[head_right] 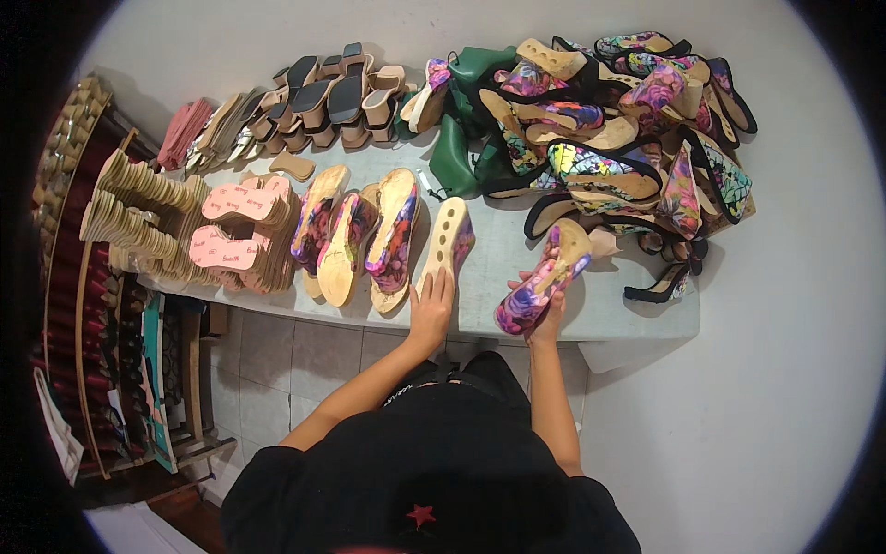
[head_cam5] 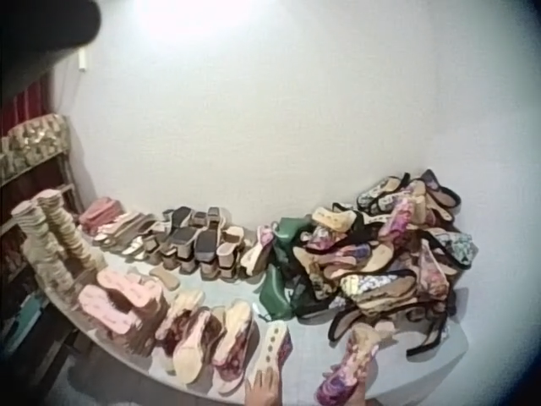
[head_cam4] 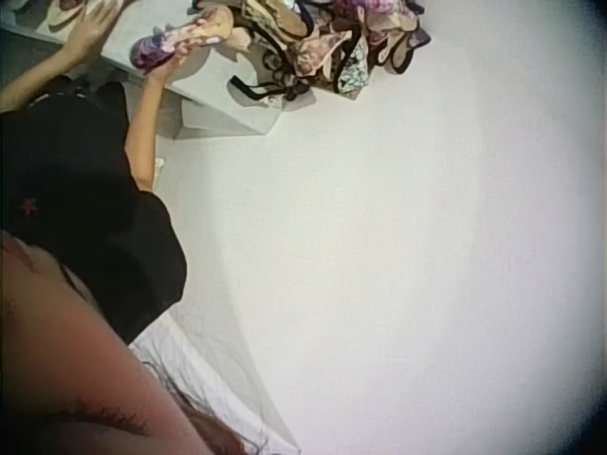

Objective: Inspecting and sorting various shoe components and finished high-heeled shoes on a workbench.

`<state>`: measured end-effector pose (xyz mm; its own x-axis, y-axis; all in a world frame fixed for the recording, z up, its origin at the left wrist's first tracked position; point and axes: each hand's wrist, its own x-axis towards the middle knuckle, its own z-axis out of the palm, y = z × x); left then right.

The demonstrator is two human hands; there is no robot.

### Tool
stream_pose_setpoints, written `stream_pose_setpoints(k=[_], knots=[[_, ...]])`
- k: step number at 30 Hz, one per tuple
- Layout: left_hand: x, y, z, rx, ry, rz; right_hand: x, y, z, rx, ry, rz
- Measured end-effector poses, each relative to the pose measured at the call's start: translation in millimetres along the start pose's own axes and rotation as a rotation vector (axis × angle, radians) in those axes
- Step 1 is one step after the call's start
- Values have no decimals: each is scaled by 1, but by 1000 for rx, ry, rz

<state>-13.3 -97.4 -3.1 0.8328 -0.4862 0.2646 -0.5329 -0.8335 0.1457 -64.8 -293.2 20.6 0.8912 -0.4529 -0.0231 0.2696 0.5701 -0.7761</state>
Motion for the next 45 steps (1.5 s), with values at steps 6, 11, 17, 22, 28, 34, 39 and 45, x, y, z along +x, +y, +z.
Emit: stream_pose_setpoints(k=[6, 11, 17, 22, 28, 34, 39, 45], knots=[[-9, 11, -2, -96, -89, -52, -16, -2, 21, 242, -148, 139], [23, 14, -10, -265, -98, -206, -25, 3, 7, -83, -84, 198], [117, 3, -14, -475, 148, -100, -15, -9, -15, -92, 65, 169], [166, -32, 12, -800, -334, 33, 5, -22, -31, -102, 12, 242], [172, -47, -6, -569, -199, 6, 34, -28, -28, -96, -33, 252], [138, -10, -52, -505, -49, -436, 63, -34, -22, -204, -209, 194], [66, 3, -37, -629, -27, -640, 80, -33, -5, -307, -317, 119], [-8, 32, -37, -1326, 149, -1063, 92, -32, 10, -166, -313, 355]])
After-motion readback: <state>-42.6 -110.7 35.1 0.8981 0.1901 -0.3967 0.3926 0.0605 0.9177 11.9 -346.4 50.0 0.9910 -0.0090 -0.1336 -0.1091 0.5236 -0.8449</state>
